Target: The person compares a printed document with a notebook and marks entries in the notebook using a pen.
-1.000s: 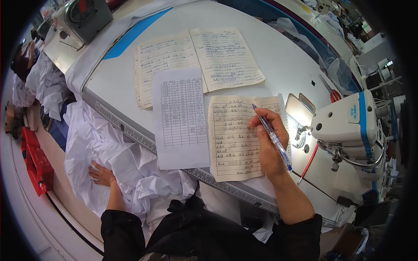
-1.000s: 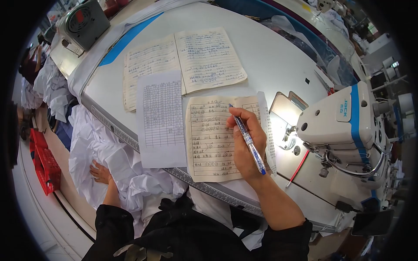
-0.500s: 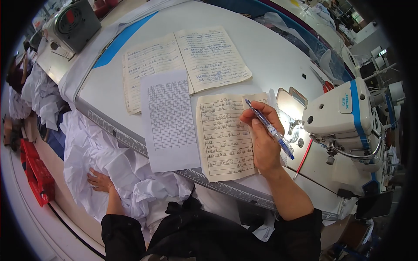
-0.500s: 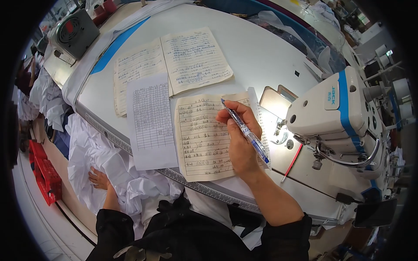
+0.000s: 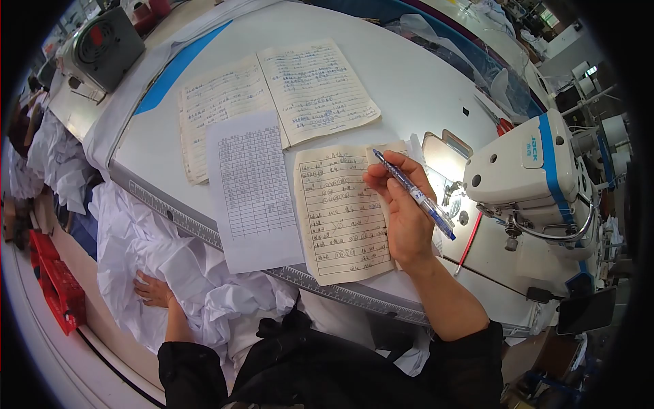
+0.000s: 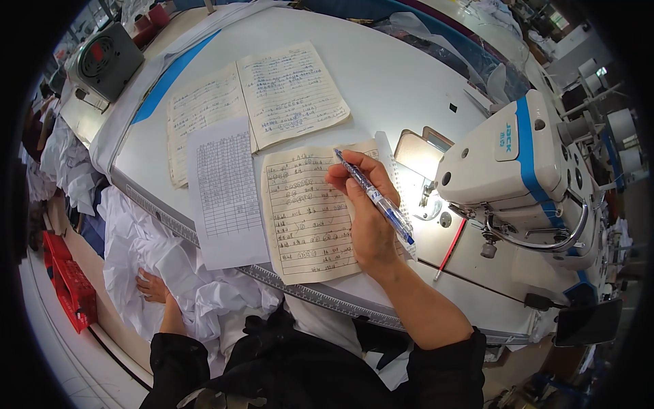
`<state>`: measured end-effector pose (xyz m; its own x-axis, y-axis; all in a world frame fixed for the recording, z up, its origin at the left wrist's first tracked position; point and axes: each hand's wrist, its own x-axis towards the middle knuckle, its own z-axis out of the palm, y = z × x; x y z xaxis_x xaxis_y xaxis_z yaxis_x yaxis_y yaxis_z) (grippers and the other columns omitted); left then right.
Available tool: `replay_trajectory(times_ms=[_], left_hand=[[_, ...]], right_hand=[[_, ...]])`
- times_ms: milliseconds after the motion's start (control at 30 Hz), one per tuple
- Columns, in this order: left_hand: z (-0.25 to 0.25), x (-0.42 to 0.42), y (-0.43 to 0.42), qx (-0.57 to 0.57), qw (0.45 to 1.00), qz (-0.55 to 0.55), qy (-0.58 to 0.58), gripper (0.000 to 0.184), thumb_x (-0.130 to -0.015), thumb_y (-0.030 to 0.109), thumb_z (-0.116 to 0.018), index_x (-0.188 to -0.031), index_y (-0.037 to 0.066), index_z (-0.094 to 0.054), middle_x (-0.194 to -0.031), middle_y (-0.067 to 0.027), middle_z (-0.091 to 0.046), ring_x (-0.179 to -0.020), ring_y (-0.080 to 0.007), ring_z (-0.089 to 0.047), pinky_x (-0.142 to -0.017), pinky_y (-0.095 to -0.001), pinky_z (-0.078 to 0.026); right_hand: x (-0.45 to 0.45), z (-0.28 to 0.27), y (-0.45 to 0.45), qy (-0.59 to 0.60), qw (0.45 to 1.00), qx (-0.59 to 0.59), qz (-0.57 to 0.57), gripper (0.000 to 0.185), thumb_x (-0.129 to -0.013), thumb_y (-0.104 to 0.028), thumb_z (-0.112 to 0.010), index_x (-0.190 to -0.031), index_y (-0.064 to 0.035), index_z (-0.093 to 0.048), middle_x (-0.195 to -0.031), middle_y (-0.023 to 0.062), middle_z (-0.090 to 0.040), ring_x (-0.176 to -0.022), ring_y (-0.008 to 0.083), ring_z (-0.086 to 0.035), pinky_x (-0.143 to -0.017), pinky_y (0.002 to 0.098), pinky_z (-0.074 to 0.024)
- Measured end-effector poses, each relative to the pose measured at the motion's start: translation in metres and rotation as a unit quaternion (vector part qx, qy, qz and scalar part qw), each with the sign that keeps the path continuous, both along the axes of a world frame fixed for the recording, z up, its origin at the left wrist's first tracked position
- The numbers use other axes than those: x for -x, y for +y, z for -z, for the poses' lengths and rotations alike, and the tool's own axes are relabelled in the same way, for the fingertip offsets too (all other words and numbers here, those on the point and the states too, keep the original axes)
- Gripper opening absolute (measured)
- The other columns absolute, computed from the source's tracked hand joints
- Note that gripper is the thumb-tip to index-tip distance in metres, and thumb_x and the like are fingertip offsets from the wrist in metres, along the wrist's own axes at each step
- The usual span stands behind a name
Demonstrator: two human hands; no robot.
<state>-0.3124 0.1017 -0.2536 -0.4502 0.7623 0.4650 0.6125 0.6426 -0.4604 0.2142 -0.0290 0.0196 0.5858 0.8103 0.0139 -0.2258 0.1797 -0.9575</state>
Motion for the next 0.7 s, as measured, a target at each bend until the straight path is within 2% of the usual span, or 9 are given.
replay_trajectory(times_ms=[267, 367, 467, 533, 700], left_hand=[[0.0023, 0.0038, 0.0003, -0.005, 1.000, 0.008, 0.004, 0.043, -0.093, 0.035, -0.045, -0.135, 0.034, -0.034, -0.136, 0.0009, -0.040, -0.125, -0.0220, -0.043, -0.089, -0.0509, -0.044], [-0.0005, 0.0025, 0.0002, 0.010, 1.000, 0.001, -0.008, 0.043, -0.094, 0.035, -0.044, -0.135, 0.034, -0.034, -0.136, 0.0007, -0.040, -0.125, -0.0221, -0.043, -0.089, -0.0511, -0.044], [0.0053, 0.0069, 0.0010, -0.007, 1.000, 0.014, 0.000, 0.043, -0.094, 0.035, -0.044, -0.135, 0.034, -0.034, -0.136, 0.0008, -0.040, -0.125, -0.0219, -0.042, -0.090, -0.0511, -0.044], [0.0046, 0.0059, 0.0021, -0.004, 1.000, 0.002, -0.001, 0.043, -0.094, 0.036, -0.044, -0.135, 0.035, -0.034, -0.136, 0.0010, -0.040, -0.126, -0.0216, -0.042, -0.090, -0.0507, -0.044], [0.0015, 0.0032, 0.0007, -0.004, 1.000, 0.004, -0.003, 0.042, -0.094, 0.035, -0.043, -0.135, 0.035, -0.034, -0.136, 0.0016, -0.040, -0.125, -0.0213, -0.042, -0.089, -0.0503, -0.045]], right_hand=[[0.0004, -0.0022, 0.0005, 0.004, 1.000, 0.012, 0.002, 0.031, -0.092, 0.002, -0.041, -0.123, 0.0026, -0.047, -0.107, 0.0139, -0.060, -0.100, 0.0215, -0.059, -0.097, 0.0357, -0.0453], [0.0003, -0.0020, 0.0012, 0.021, 1.000, -0.001, 0.005, 0.029, -0.092, 0.003, -0.042, -0.119, 0.0018, -0.051, -0.104, 0.0104, -0.060, -0.097, 0.0173, -0.059, -0.095, 0.0311, -0.0463], [-0.0008, -0.0006, 0.0012, 0.040, 0.999, -0.015, 0.007, 0.028, -0.092, 0.003, -0.042, -0.119, 0.0022, -0.051, -0.104, 0.0110, -0.060, -0.096, 0.0178, -0.059, -0.094, 0.0316, -0.0468], [-0.0014, -0.0008, 0.0008, 0.036, 0.999, -0.009, 0.002, 0.031, -0.093, -0.001, -0.042, -0.123, 0.0024, -0.046, -0.107, 0.0146, -0.060, -0.099, 0.0220, -0.059, -0.097, 0.0359, -0.0457], [-0.0019, -0.0001, 0.0010, 0.048, 0.999, -0.009, 0.005, 0.031, -0.093, -0.001, -0.041, -0.123, 0.0024, -0.046, -0.107, 0.0148, -0.060, -0.099, 0.0220, -0.059, -0.097, 0.0357, -0.0457]])
